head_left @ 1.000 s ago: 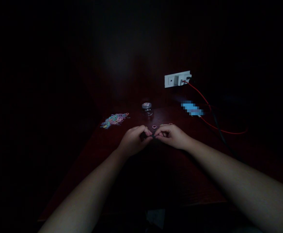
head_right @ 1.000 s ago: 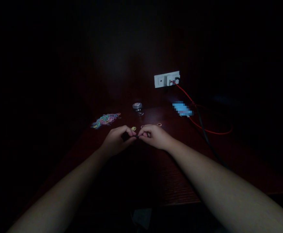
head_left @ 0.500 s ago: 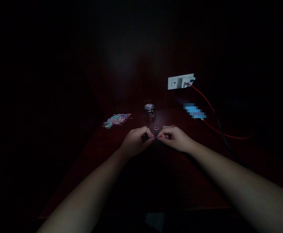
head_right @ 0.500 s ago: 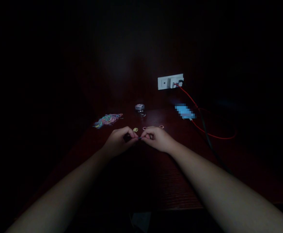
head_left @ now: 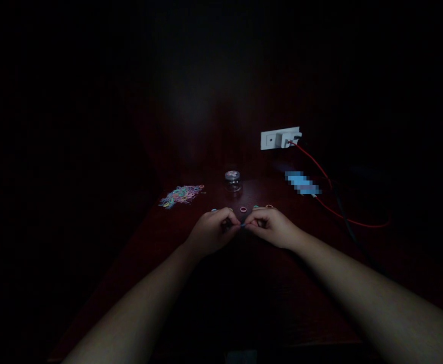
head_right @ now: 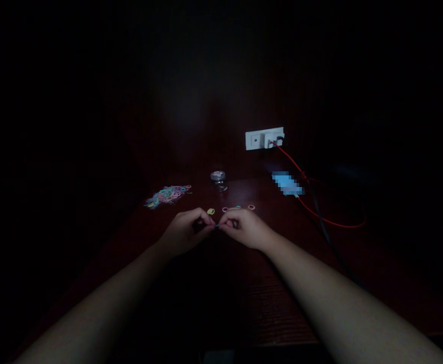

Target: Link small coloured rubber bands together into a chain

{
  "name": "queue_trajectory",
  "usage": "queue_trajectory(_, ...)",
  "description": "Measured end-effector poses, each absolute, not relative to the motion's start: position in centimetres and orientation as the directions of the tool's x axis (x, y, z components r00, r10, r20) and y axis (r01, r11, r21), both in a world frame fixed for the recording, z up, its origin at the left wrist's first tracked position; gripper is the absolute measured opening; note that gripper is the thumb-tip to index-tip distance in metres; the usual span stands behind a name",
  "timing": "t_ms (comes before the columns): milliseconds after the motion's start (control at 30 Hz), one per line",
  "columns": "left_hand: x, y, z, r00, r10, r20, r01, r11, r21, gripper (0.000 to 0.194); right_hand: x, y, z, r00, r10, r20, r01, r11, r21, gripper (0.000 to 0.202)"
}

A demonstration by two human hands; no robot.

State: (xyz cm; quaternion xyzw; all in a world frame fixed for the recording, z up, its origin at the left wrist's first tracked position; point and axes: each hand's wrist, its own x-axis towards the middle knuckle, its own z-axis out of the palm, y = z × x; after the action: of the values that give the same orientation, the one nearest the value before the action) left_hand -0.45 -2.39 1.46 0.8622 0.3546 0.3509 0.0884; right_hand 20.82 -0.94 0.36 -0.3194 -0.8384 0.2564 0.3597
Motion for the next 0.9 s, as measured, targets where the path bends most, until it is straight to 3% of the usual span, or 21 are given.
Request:
queue_trajectory(367, -0.12, -2.87, 1.99, 0.512, 0.656, 0.555, 0.538, -0.748, 0.388, 0.006, 20.71, -1.21, 0.34, -0.55, 0.733, 0.4, 0.343, 0.635, -0.692, 0.017)
queue_trajectory(900, 0.06, -2.82, 1.62, 0.522, 0.696, 0.493, 0.474, -0.717, 0.51, 0.008, 20.43, -1.53, 0.19, -0.527, 0.761, 0.378, 0.347, 0.599, -0.722, 0.015)
